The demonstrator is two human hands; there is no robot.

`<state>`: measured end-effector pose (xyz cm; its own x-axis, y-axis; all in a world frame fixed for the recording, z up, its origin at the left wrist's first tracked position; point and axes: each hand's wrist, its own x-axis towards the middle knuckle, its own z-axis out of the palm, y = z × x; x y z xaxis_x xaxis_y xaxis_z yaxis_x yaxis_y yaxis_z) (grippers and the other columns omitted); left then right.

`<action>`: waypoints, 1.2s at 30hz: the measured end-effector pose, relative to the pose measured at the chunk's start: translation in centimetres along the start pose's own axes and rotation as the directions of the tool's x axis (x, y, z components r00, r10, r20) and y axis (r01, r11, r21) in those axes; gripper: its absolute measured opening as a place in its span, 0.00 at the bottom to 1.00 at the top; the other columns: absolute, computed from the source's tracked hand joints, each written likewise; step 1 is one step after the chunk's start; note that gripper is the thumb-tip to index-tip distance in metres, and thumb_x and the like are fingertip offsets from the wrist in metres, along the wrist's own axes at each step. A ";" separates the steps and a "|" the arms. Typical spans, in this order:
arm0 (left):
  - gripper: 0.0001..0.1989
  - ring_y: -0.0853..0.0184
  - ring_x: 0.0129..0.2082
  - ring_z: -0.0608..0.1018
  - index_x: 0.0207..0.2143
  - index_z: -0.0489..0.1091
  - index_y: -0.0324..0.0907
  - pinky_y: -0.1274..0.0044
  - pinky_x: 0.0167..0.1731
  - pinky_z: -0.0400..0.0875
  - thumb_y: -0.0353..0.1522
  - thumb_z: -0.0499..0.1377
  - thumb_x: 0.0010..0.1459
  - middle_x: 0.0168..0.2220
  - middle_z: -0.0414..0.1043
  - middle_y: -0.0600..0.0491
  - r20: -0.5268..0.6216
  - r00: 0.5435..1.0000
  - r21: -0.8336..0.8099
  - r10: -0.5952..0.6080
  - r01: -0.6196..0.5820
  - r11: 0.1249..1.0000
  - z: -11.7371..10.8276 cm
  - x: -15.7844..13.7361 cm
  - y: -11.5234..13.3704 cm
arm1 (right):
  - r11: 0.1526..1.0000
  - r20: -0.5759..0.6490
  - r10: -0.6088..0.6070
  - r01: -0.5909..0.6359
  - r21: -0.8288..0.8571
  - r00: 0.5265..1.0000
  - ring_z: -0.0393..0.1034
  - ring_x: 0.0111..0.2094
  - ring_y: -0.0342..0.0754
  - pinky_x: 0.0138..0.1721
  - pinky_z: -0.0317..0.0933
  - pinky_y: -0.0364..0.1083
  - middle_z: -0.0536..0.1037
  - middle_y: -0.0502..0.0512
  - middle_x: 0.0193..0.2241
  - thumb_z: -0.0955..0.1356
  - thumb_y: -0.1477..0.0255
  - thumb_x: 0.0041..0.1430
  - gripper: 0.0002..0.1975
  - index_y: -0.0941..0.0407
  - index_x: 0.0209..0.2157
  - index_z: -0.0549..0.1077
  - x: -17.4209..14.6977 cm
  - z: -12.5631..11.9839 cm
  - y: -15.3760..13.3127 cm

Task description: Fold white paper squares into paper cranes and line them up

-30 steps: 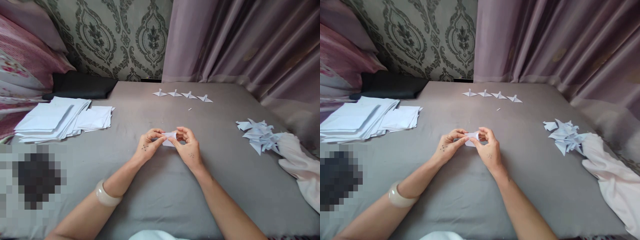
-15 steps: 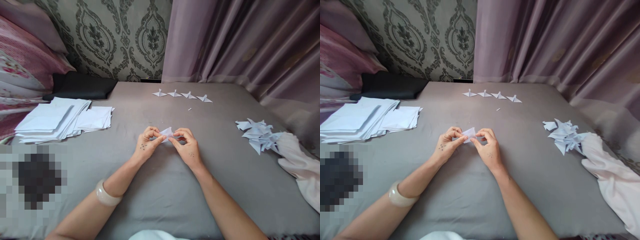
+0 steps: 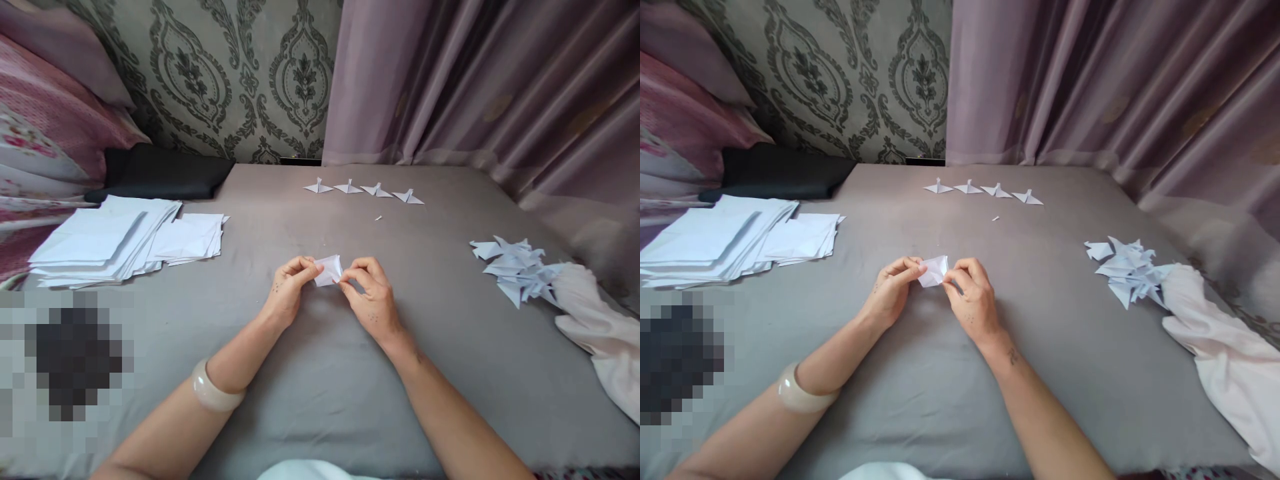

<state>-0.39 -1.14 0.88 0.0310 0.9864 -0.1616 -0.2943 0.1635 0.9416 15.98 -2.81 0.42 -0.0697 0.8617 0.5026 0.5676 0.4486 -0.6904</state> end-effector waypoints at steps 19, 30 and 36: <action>0.12 0.69 0.33 0.73 0.33 0.70 0.40 0.79 0.33 0.66 0.32 0.66 0.45 0.32 0.72 0.54 0.038 0.995 0.287 0.093 -0.100 0.953 -0.4 0.4 -1.1 | 0.979 0.258 -0.191 0.203 -0.021 0.947 0.71 0.43 0.47 0.43 0.67 0.47 0.72 0.57 0.45 0.60 0.78 0.61 0.12 0.51 0.37 0.73 -0.8 -0.1 0.8; 0.15 0.71 0.21 0.72 0.35 0.69 0.38 0.81 0.22 0.62 0.37 0.64 0.46 0.23 0.73 0.56 -0.168 0.985 0.227 -0.029 0.068 0.972 -1.2 0.9 -0.3 | 0.991 0.250 -0.121 0.131 -0.023 0.961 0.69 0.50 0.49 0.51 0.66 0.50 0.71 0.58 0.51 0.62 0.78 0.61 0.09 0.53 0.41 0.69 -0.6 0.0 1.5; 0.12 0.73 0.23 0.72 0.30 0.65 0.39 0.83 0.24 0.63 0.31 0.64 0.41 0.24 0.71 0.58 -0.205 0.978 0.228 -0.044 0.091 0.969 -1.2 0.9 -0.1 | 0.979 0.321 -0.164 0.194 -0.064 0.933 0.69 0.48 0.47 0.49 0.65 0.47 0.71 0.58 0.46 0.59 0.82 0.62 0.18 0.52 0.49 0.69 -0.6 0.1 1.1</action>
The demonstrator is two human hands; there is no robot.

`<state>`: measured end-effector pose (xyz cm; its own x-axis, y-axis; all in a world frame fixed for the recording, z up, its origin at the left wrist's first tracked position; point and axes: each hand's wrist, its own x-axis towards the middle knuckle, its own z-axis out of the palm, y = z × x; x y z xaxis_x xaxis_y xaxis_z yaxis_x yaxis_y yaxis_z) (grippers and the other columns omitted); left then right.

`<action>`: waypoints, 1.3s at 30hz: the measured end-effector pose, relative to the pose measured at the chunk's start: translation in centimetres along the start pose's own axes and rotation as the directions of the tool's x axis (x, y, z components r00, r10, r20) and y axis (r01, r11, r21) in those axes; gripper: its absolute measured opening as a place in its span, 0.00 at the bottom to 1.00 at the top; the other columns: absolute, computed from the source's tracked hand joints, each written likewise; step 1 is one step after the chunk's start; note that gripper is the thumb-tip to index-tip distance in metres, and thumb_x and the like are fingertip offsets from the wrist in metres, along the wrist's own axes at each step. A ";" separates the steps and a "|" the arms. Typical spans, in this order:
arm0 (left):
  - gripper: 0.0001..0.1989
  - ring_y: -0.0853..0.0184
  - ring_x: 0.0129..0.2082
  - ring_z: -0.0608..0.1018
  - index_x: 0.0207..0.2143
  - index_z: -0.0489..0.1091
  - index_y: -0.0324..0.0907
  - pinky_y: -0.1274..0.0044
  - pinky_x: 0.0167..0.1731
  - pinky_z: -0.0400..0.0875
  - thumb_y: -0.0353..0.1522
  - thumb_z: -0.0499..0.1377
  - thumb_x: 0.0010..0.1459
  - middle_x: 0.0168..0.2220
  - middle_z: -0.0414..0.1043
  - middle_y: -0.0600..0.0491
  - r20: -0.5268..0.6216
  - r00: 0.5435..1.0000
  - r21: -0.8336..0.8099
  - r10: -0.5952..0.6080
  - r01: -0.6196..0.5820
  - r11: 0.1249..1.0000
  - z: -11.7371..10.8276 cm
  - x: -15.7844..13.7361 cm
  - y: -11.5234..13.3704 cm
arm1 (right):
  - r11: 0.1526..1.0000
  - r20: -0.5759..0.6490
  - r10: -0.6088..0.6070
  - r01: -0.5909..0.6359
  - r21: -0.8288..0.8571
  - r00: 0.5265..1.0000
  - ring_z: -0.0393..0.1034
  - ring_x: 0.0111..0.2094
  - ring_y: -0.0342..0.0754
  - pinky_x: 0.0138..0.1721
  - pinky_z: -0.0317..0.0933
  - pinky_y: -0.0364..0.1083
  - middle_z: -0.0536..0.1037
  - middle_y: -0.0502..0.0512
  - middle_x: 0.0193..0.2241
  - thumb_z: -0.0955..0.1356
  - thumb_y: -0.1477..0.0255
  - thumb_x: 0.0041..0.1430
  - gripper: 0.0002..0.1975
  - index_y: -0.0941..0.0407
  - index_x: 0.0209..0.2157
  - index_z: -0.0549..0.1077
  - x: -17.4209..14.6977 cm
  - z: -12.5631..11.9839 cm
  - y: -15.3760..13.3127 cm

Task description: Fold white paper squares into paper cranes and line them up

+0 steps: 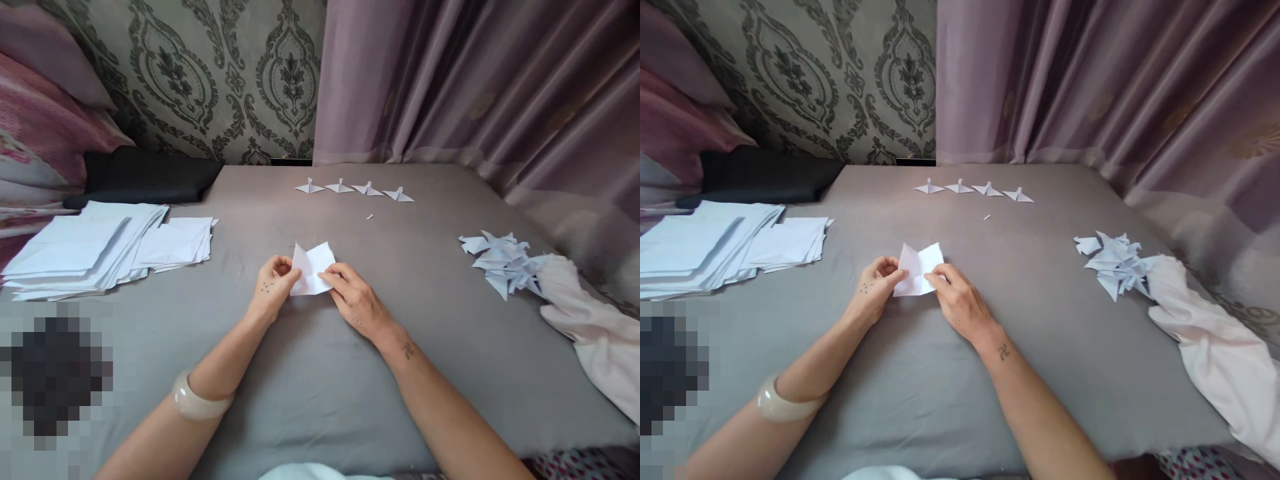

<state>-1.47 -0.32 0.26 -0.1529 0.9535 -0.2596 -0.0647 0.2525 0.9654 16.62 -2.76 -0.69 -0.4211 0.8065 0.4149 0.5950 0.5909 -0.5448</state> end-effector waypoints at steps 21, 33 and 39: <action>0.12 0.60 0.34 0.73 0.38 0.73 0.42 0.71 0.31 0.65 0.34 0.51 0.58 0.36 0.70 0.46 0.211 0.930 0.885 0.299 -0.312 0.346 -1.7 -1.0 0.2 | 0.969 0.050 0.065 -0.051 -0.242 0.997 0.64 0.42 0.47 0.42 0.60 0.46 0.78 0.51 0.42 0.63 0.77 0.63 0.11 0.53 0.38 0.77 -0.4 -0.1 0.2; 0.15 0.59 0.45 0.73 0.45 0.67 0.41 0.69 0.43 0.70 0.41 0.54 0.61 0.45 0.71 0.46 0.661 0.596 0.617 0.456 -0.777 0.121 -0.9 -1.3 -1.4 | 0.936 0.131 0.129 -0.077 -0.344 0.983 0.62 0.43 0.48 0.44 0.59 0.47 0.74 0.55 0.42 0.61 0.78 0.64 0.12 0.55 0.42 0.74 -0.6 -0.5 -1.1; 0.09 0.61 0.42 0.73 0.39 0.69 0.40 0.71 0.40 0.72 0.31 0.50 0.64 0.41 0.71 0.47 0.729 0.569 0.635 0.381 -0.770 -0.066 -0.5 -2.4 -1.0 | 0.906 0.143 0.159 -0.087 -0.415 0.977 0.63 0.42 0.48 0.43 0.58 0.47 0.73 0.55 0.41 0.60 0.81 0.63 0.12 0.55 0.41 0.73 -0.8 -0.6 -1.5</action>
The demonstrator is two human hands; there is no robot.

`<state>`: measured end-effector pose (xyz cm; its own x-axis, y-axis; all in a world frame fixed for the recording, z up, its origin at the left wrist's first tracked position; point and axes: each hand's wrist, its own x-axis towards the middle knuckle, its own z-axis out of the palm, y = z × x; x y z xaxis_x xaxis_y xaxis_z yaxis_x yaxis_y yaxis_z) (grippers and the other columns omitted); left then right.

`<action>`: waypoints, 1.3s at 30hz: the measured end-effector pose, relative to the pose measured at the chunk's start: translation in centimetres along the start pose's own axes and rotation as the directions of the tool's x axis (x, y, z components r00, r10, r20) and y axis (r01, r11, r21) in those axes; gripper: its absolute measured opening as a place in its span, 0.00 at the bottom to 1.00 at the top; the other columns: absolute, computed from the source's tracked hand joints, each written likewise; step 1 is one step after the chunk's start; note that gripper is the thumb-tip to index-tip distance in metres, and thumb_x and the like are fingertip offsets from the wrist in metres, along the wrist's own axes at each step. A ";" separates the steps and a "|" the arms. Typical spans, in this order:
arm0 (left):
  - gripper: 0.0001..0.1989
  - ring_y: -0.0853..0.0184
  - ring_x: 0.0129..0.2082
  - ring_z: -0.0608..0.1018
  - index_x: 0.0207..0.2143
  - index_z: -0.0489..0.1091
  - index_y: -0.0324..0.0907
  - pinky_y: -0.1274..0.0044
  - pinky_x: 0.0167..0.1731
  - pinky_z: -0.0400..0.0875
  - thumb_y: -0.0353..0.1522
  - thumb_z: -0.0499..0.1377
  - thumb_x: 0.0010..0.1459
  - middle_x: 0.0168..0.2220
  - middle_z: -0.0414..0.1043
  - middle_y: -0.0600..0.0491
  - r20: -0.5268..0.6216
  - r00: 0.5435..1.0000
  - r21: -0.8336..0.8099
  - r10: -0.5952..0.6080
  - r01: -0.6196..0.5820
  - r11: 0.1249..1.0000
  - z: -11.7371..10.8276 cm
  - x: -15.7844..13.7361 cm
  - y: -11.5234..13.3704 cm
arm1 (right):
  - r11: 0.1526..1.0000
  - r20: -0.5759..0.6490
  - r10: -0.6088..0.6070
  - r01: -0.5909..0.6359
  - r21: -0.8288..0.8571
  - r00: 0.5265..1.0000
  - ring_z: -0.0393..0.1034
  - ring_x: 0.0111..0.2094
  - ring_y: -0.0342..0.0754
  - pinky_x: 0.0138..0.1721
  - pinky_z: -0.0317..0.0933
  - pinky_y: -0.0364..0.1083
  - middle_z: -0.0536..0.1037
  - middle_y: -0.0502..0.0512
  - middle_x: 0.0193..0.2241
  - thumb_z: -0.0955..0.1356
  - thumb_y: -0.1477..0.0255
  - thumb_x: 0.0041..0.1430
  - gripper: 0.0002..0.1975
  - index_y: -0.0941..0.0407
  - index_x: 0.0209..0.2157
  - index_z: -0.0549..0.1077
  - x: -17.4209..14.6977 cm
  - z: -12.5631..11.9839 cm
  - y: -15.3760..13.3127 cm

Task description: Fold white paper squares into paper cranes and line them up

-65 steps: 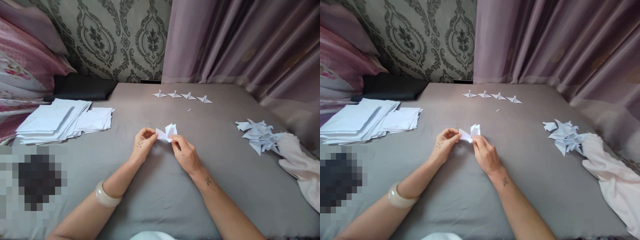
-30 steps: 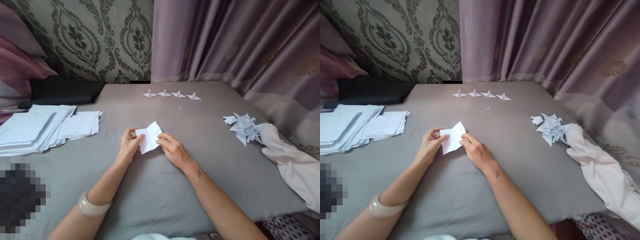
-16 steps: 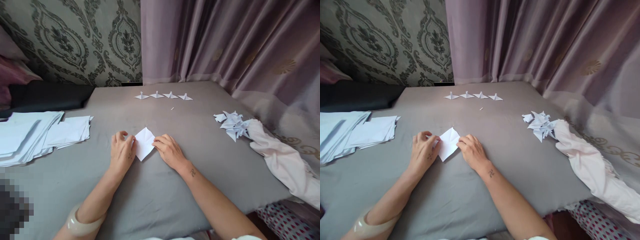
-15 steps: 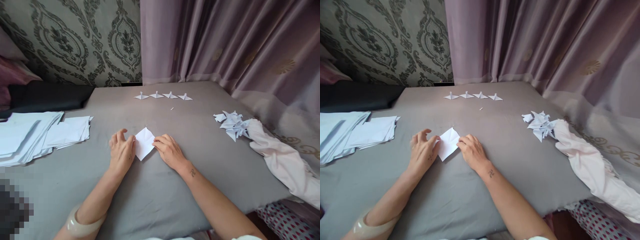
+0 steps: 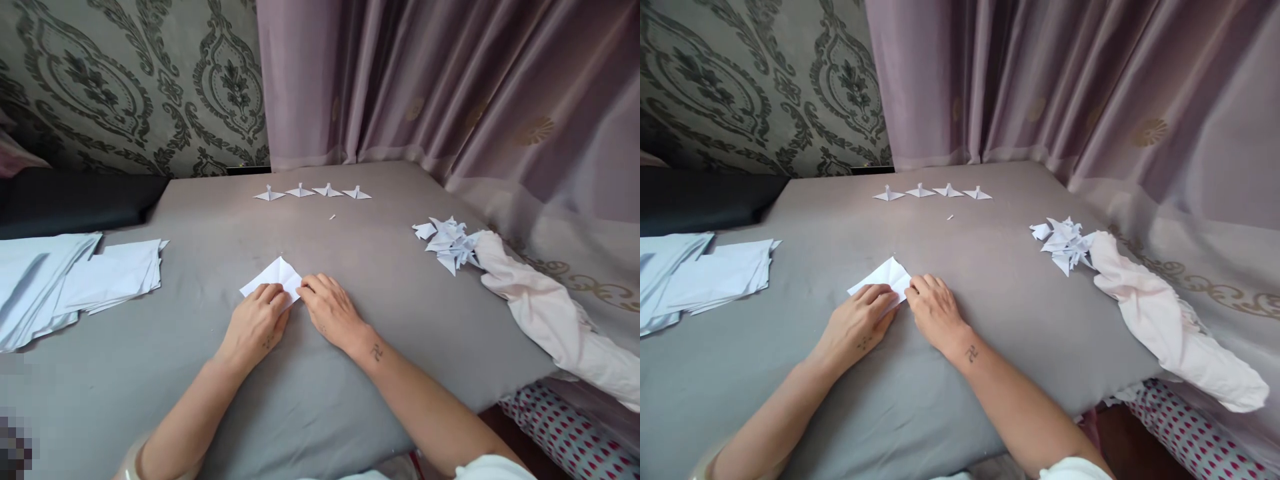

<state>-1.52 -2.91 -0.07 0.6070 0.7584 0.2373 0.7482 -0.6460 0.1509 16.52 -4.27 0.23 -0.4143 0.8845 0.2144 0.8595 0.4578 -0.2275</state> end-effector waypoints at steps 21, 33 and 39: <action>0.10 0.62 0.38 0.73 0.32 0.69 0.40 0.74 0.33 0.70 0.30 0.50 0.64 0.36 0.72 0.47 0.161 0.978 0.098 -0.132 0.117 0.988 -1.4 -0.3 2.3 | 0.974 0.102 0.147 -0.162 0.160 0.984 0.68 0.40 0.48 0.36 0.59 0.45 0.74 0.53 0.37 0.65 0.73 0.61 0.05 0.53 0.38 0.72 -0.7 -1.6 1.4; 0.13 0.65 0.38 0.73 0.34 0.70 0.41 0.75 0.34 0.69 0.32 0.47 0.66 0.37 0.72 0.49 0.066 0.974 -0.068 -0.217 0.221 0.973 -1.1 -0.6 1.7 | 0.972 0.052 0.138 -0.145 0.182 0.989 0.68 0.38 0.47 0.31 0.59 0.45 0.74 0.53 0.36 0.65 0.70 0.62 0.07 0.51 0.37 0.76 -0.4 -1.2 1.0; 0.12 0.66 0.36 0.72 0.35 0.71 0.42 0.76 0.34 0.66 0.34 0.49 0.66 0.36 0.72 0.51 0.048 0.945 -0.186 -0.323 0.326 0.927 -0.9 -0.2 1.5 | 0.937 0.042 0.231 -0.234 0.261 0.972 0.68 0.36 0.46 0.34 0.61 0.44 0.74 0.52 0.34 0.66 0.70 0.61 0.07 0.51 0.33 0.77 0.0 -0.7 1.0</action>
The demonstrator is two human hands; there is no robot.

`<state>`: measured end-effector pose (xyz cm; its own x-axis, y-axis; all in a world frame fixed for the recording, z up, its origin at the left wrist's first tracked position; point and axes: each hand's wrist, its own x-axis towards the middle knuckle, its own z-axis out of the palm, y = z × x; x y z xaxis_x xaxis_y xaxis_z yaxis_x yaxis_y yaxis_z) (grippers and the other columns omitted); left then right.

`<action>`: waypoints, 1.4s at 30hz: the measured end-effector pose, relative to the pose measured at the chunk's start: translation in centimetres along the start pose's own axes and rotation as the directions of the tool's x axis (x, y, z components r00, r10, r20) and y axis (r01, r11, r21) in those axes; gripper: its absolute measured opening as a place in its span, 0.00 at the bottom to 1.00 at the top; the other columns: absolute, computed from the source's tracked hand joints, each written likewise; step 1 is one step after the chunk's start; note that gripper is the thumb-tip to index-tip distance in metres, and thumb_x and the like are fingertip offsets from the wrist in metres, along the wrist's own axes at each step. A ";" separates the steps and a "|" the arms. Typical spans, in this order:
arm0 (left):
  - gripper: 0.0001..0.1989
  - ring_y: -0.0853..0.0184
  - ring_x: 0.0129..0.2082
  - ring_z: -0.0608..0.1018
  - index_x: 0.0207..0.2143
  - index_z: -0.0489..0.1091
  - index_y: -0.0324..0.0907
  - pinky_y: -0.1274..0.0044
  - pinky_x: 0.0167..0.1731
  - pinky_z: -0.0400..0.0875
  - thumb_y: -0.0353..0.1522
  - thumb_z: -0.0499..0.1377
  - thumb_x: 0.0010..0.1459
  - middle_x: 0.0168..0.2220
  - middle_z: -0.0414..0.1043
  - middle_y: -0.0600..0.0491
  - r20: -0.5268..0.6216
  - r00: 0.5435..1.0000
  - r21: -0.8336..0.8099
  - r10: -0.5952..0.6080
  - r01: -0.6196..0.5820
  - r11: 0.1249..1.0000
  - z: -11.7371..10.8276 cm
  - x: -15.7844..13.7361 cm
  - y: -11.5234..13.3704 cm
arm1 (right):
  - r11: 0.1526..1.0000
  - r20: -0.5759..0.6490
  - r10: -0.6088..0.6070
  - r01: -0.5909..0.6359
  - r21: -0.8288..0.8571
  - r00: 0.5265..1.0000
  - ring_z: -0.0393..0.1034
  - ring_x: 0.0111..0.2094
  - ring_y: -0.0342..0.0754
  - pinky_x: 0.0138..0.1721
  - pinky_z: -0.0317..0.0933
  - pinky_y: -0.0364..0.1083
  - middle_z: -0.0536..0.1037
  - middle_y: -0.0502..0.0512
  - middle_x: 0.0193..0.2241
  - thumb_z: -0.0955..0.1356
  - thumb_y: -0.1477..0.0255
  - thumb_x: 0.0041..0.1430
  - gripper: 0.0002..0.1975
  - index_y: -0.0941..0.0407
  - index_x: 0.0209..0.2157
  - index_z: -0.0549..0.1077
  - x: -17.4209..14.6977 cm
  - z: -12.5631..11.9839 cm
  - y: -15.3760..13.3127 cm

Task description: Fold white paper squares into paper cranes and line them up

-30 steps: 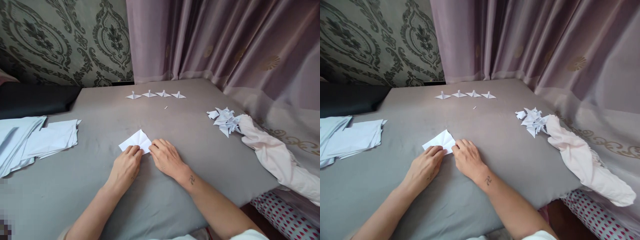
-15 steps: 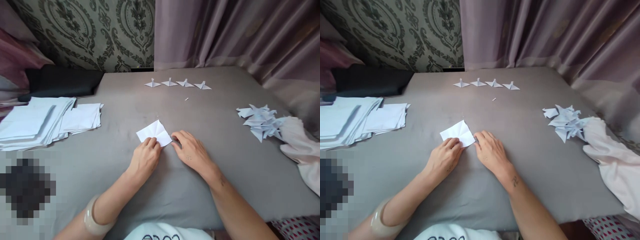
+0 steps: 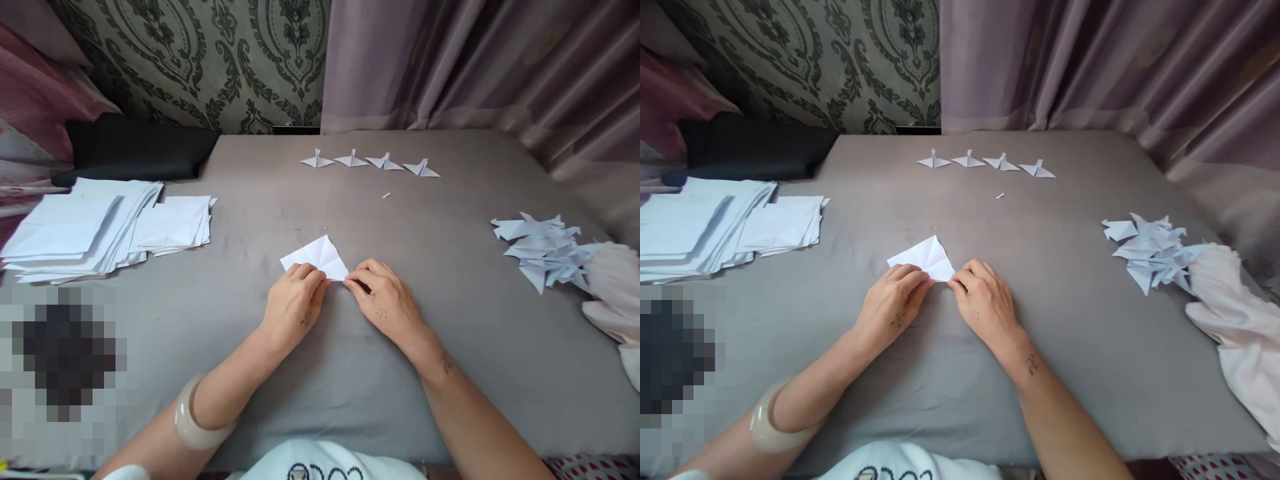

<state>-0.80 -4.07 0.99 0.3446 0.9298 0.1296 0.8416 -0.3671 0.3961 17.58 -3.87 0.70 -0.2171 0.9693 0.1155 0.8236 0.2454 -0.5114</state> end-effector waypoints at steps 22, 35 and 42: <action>0.10 0.63 0.36 0.72 0.31 0.72 0.41 0.74 0.32 0.65 0.36 0.55 0.60 0.35 0.72 0.50 -0.019 0.992 -0.073 -0.128 0.127 0.989 0.6 0.9 -0.3 | 0.983 -0.042 0.147 -0.142 0.113 0.988 0.69 0.35 0.46 0.34 0.61 0.44 0.74 0.51 0.32 0.67 0.70 0.56 0.05 0.52 0.29 0.76 0.4 0.8 -0.3; 0.08 0.63 0.37 0.73 0.30 0.71 0.40 0.73 0.34 0.67 0.34 0.56 0.58 0.38 0.70 0.49 0.081 0.966 -0.218 -0.244 0.256 0.942 0.1 1.5 -0.3 | 0.981 -0.031 0.180 -0.177 0.085 0.983 0.68 0.35 0.45 0.35 0.59 0.43 0.73 0.50 0.32 0.66 0.70 0.56 0.06 0.52 0.28 0.75 0.7 1.0 -0.5; 0.05 0.62 0.40 0.73 0.29 0.70 0.40 0.72 0.39 0.68 0.33 0.58 0.56 0.37 0.70 0.50 0.073 0.955 -0.233 -0.289 0.298 0.926 0.4 1.8 -0.5 | 0.979 -0.010 0.194 -0.193 0.065 0.981 0.67 0.35 0.45 0.35 0.59 0.43 0.72 0.50 0.32 0.65 0.70 0.57 0.07 0.53 0.28 0.74 0.8 1.0 -0.6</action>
<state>-0.42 -2.24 0.71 0.1160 0.9916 -0.0567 0.7846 -0.0565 0.6175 16.38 -3.26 0.24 -0.0481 0.9986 0.0227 0.8141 0.0524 -0.5784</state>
